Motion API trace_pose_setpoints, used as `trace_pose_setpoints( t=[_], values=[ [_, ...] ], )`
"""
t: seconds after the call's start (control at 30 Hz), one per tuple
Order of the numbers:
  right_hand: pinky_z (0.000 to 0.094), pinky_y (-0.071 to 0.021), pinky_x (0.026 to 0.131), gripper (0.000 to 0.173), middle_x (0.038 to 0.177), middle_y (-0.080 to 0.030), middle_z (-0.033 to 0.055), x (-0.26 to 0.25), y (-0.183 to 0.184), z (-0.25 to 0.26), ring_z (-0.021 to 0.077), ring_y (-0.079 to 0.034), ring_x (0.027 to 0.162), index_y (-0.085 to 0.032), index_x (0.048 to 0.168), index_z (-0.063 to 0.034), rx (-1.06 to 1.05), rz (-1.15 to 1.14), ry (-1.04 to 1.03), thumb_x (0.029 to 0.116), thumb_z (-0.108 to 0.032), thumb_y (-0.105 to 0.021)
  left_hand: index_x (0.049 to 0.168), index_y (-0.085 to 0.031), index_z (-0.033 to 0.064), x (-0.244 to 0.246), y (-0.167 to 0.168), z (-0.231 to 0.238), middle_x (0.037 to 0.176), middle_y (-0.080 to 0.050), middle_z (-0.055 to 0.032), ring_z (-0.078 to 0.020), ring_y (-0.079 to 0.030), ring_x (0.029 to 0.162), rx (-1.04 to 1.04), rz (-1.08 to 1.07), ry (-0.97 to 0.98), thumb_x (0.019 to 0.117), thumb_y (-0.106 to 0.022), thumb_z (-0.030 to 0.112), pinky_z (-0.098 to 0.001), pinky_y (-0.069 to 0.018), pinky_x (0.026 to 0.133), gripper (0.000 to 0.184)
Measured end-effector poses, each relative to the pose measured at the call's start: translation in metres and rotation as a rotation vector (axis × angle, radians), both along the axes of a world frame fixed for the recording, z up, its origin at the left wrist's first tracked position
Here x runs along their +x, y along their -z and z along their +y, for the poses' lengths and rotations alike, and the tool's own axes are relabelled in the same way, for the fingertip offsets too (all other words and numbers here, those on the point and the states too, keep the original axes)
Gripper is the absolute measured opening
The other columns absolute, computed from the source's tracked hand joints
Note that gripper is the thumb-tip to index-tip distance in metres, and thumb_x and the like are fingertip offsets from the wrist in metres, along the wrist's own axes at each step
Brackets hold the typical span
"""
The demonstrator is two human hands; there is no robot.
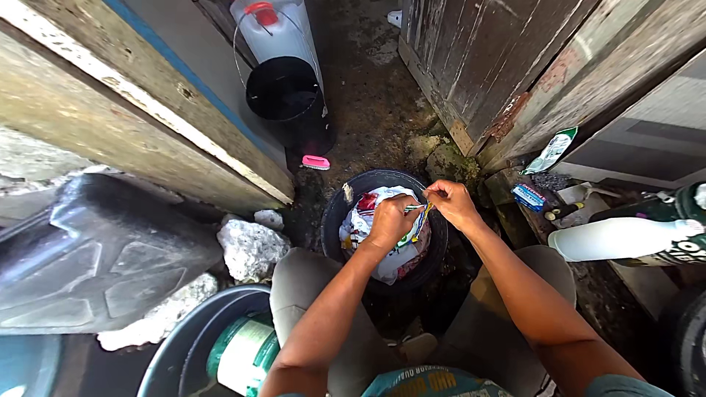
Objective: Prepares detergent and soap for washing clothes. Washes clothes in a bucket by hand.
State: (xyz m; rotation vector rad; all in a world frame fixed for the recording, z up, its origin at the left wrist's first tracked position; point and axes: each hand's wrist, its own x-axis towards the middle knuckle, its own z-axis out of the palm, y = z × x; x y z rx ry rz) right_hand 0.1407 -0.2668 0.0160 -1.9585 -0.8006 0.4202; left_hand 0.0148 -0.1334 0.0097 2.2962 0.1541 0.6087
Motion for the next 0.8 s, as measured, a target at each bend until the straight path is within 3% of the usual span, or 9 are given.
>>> trace_pose_setpoints(
  t=[0.1,0.3,0.43,0.53,0.6,0.67,0.73,0.8],
  values=[
    [0.0335,-0.0513,0.065,0.014,0.082,-0.065,0.01,-0.003,0.0,0.001,0.0152,-0.059,0.068,-0.069,0.099,-0.0009,0.011,-0.076,0.036,0.1013,-0.013,-0.063,0.087,-0.074,-0.0004,0.0,0.001,0.001,0.083,-0.072,-0.0125,-0.0241,-0.072,0.078,-0.02,-0.016,-0.015,0.0894,-0.077,0.01,-0.0442,-0.0592,0.073,0.012],
    [0.0443,-0.0551,0.072,0.016,0.089,-0.068,0.0186,0.002,0.005,0.006,0.027,-0.066,0.075,-0.066,0.105,0.0045,0.035,-0.238,0.177,0.1018,-0.009,-0.06,0.087,-0.074,0.0003,0.0,-0.001,0.0,0.084,-0.072,-0.0107,-0.02,-0.07,0.078,-0.047,-0.073,-0.052,0.0907,-0.076,0.012,-0.0386,-0.0585,0.073,0.012],
    [0.0417,-0.0567,0.072,0.017,0.09,-0.066,0.0163,0.006,0.008,0.007,0.0227,-0.066,0.074,-0.063,0.109,0.0025,0.083,-0.113,0.235,0.105,-0.013,-0.057,0.087,-0.073,-0.0001,0.001,-0.002,-0.001,0.085,-0.072,-0.0109,-0.0182,-0.07,0.078,-0.073,-0.082,-0.067,0.0913,-0.076,0.011,-0.0359,-0.0585,0.074,0.012],
    [0.0305,-0.0538,0.067,0.016,0.088,-0.064,0.0112,0.007,0.009,0.008,0.0133,-0.061,0.07,-0.063,0.108,0.0016,0.227,-0.026,0.234,0.1045,-0.013,-0.057,0.095,-0.073,0.0013,0.001,-0.004,-0.001,0.089,-0.073,-0.0098,-0.0163,-0.071,0.08,-0.162,-0.036,-0.065,0.0904,-0.078,0.015,-0.0357,-0.0591,0.076,0.015],
    [0.0236,-0.0538,0.067,0.011,0.087,-0.062,0.0053,0.007,0.005,0.007,0.0068,-0.06,0.07,-0.062,0.106,-0.0006,0.357,0.114,0.199,0.1037,-0.01,-0.058,0.106,-0.073,0.0038,0.0,-0.005,0.002,0.091,-0.072,-0.0098,-0.0186,-0.07,0.079,-0.216,0.052,-0.067,0.0832,-0.086,0.023,-0.0401,-0.0594,0.075,0.033],
    [0.0238,-0.0555,0.07,0.01,0.089,-0.064,0.0028,0.002,0.0,0.004,0.0067,-0.062,0.073,-0.061,0.106,-0.0041,0.438,0.231,0.132,0.1046,-0.01,-0.054,0.116,-0.073,0.0082,0.002,-0.002,0.004,0.084,-0.068,-0.0074,-0.019,-0.064,0.069,-0.203,0.127,-0.078,0.0779,-0.089,0.034,-0.0417,-0.0554,0.067,0.048],
    [0.0232,-0.0542,0.072,0.011,0.091,-0.069,0.0017,-0.004,-0.002,0.003,0.0071,-0.063,0.075,-0.06,0.105,-0.0079,0.478,0.306,0.064,0.1062,-0.012,-0.05,0.115,-0.075,0.0106,0.003,0.002,0.004,0.081,-0.069,-0.0061,-0.0193,-0.063,0.067,-0.173,0.162,-0.071,0.081,-0.087,0.036,-0.044,-0.0544,0.067,0.044],
    [0.021,-0.0484,0.067,0.013,0.085,-0.069,0.0009,-0.005,-0.003,0.003,0.0061,-0.059,0.07,-0.059,0.103,-0.0096,0.5,0.386,0.036,0.107,-0.012,-0.048,0.106,-0.078,0.0071,0.006,0.006,0.003,0.086,-0.075,-0.0092,-0.022,-0.07,0.076,-0.165,0.156,-0.028,0.0903,-0.079,0.03,-0.0477,-0.0575,0.075,0.028]
  ],
)
